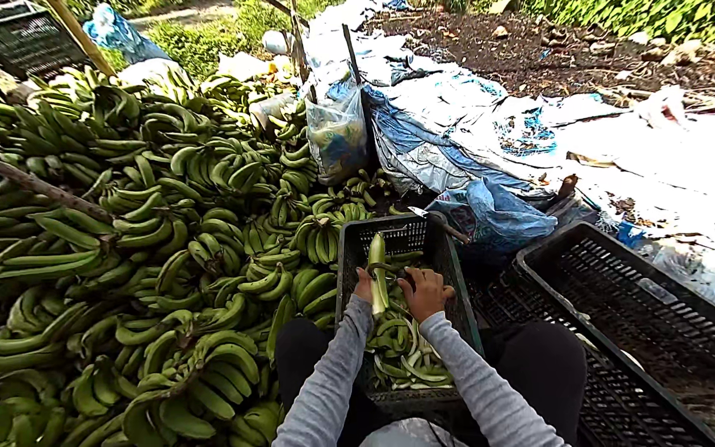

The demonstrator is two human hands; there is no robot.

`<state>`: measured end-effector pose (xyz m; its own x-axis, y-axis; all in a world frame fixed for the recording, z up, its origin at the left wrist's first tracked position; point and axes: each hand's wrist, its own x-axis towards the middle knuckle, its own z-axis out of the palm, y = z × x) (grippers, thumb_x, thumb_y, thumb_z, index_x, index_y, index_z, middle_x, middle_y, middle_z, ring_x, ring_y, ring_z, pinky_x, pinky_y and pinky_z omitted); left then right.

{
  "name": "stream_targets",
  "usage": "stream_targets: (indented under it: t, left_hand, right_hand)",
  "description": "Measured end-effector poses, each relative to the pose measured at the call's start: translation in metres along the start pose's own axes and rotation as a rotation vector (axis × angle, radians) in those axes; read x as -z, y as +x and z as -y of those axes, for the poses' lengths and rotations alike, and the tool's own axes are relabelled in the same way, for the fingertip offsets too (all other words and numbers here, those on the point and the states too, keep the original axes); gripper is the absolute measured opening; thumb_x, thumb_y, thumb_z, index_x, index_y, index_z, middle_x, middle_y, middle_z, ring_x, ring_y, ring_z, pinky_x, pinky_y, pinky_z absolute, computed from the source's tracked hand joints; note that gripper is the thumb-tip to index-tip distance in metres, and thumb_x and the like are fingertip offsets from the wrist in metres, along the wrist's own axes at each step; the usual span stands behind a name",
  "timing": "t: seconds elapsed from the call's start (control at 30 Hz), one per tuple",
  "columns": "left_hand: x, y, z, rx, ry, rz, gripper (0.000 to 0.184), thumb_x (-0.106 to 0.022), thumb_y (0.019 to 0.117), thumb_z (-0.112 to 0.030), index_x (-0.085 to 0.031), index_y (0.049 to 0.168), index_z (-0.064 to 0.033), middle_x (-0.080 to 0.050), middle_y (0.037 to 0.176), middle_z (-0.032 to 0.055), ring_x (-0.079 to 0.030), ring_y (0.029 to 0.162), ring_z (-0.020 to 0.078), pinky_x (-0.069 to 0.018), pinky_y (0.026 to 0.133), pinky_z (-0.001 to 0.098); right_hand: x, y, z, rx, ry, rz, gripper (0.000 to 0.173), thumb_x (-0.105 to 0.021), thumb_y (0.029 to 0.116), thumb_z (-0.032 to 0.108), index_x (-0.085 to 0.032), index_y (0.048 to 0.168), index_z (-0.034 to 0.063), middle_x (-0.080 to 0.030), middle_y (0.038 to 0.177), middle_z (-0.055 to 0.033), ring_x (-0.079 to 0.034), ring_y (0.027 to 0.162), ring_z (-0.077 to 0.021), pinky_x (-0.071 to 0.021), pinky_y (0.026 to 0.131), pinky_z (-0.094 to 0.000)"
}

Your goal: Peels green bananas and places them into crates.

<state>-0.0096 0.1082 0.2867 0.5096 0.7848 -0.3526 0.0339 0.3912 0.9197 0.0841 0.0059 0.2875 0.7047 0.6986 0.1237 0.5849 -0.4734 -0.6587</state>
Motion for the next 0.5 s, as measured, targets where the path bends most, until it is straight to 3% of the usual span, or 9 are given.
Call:
stream_targets:
  t: [0.07,0.1,0.17,0.2,0.23,0.3,0.33,0.43,0.5]
  left_hand:
    - [0.000,-0.011,0.001,0.038,0.127,0.120,0.051,-0.014,0.1137,-0.028,-0.039,0.144,0.0049,-0.061,0.110,0.0144,-0.060,0.085,0.0116,-0.0527,0.079,0.0294]
    - [0.000,-0.016,0.004,0.058,0.160,0.128,0.044,-0.026,0.1136,-0.024,-0.039,0.146,0.0037,-0.062,0.108,0.0153,-0.061,0.080,0.0136,-0.0540,0.074,0.0319]
    - [-0.001,-0.018,0.007,0.039,0.150,0.034,0.042,-0.042,0.1109,-0.018,-0.038,0.146,0.0032,-0.063,0.105,0.0167,-0.064,0.073,0.0160,-0.0571,0.066,0.0340]
    - [-0.003,-0.013,0.009,-0.024,0.139,-0.059,0.044,-0.046,0.1092,-0.015,-0.037,0.148,0.0050,-0.064,0.108,0.0195,-0.067,0.076,0.0176,-0.0584,0.068,0.0346]
    - [-0.003,-0.004,0.013,-0.115,0.152,-0.142,0.051,-0.048,0.1078,-0.012,-0.031,0.152,0.0081,-0.062,0.122,0.0257,-0.068,0.092,0.0208,-0.0578,0.081,0.0350]
    - [-0.005,0.016,0.014,-0.277,0.194,-0.291,0.060,-0.043,0.1072,-0.006,-0.013,0.155,0.0145,-0.042,0.149,0.0368,-0.052,0.133,0.0312,-0.0406,0.112,0.0353]
    - [-0.007,0.024,0.013,-0.324,0.201,-0.373,0.064,-0.043,0.1070,-0.007,-0.008,0.155,0.0153,-0.035,0.153,0.0382,-0.045,0.140,0.0337,-0.0345,0.117,0.0352]
    - [-0.009,0.032,0.012,-0.371,0.122,-0.430,0.066,-0.040,0.1065,-0.006,-0.002,0.156,0.0143,-0.028,0.156,0.0389,-0.039,0.144,0.0337,-0.0314,0.118,0.0331]
    - [-0.009,0.013,0.001,-0.230,0.052,-0.179,0.056,-0.029,0.1103,-0.008,-0.005,0.158,0.0090,-0.033,0.155,0.0328,-0.044,0.138,0.0247,-0.0357,0.114,0.0310]
  right_hand:
    - [0.016,0.055,0.004,-0.045,-0.039,-0.074,0.043,-0.060,0.1033,0.040,-0.067,0.136,0.0120,-0.060,0.133,-0.0292,-0.049,0.131,-0.0529,-0.0301,0.103,-0.0738]
    - [0.027,0.073,0.007,-0.085,-0.067,-0.060,0.046,-0.057,0.1048,0.043,-0.064,0.140,0.0145,-0.058,0.137,-0.0278,-0.048,0.132,-0.0513,-0.0312,0.104,-0.0726]
    - [0.035,0.071,0.015,-0.094,-0.085,0.011,0.049,-0.051,0.1064,0.047,-0.060,0.143,0.0162,-0.059,0.137,-0.0243,-0.051,0.131,-0.0473,-0.0333,0.104,-0.0700]
    - [0.030,0.055,0.016,-0.093,-0.083,0.076,0.050,-0.049,0.1065,0.049,-0.060,0.144,0.0176,-0.061,0.137,-0.0214,-0.054,0.130,-0.0441,-0.0335,0.106,-0.0678]
    - [0.021,0.031,0.013,-0.104,-0.064,0.134,0.049,-0.049,0.1064,0.048,-0.062,0.143,0.0173,-0.064,0.135,-0.0200,-0.056,0.128,-0.0426,-0.0330,0.107,-0.0673]
    - [0.007,-0.017,0.008,-0.166,-0.013,0.207,0.047,-0.050,0.1064,0.046,-0.063,0.140,0.0154,-0.066,0.131,-0.0199,-0.057,0.126,-0.0436,-0.0332,0.105,-0.0694]
    - [0.003,-0.035,0.006,-0.197,0.010,0.220,0.047,-0.051,0.1065,0.044,-0.064,0.140,0.0145,-0.066,0.131,-0.0204,-0.057,0.126,-0.0446,-0.0333,0.104,-0.0701]
    - [-0.004,-0.049,0.005,-0.189,0.039,0.166,0.045,-0.053,0.1057,0.042,-0.065,0.138,0.0130,-0.066,0.129,-0.0220,-0.057,0.124,-0.0473,-0.0354,0.099,-0.0710]
    - [0.001,-0.020,0.006,-0.128,0.024,0.151,0.045,-0.052,0.1062,0.041,-0.065,0.139,0.0129,-0.065,0.131,-0.0225,-0.055,0.127,-0.0465,-0.0337,0.103,-0.0704]
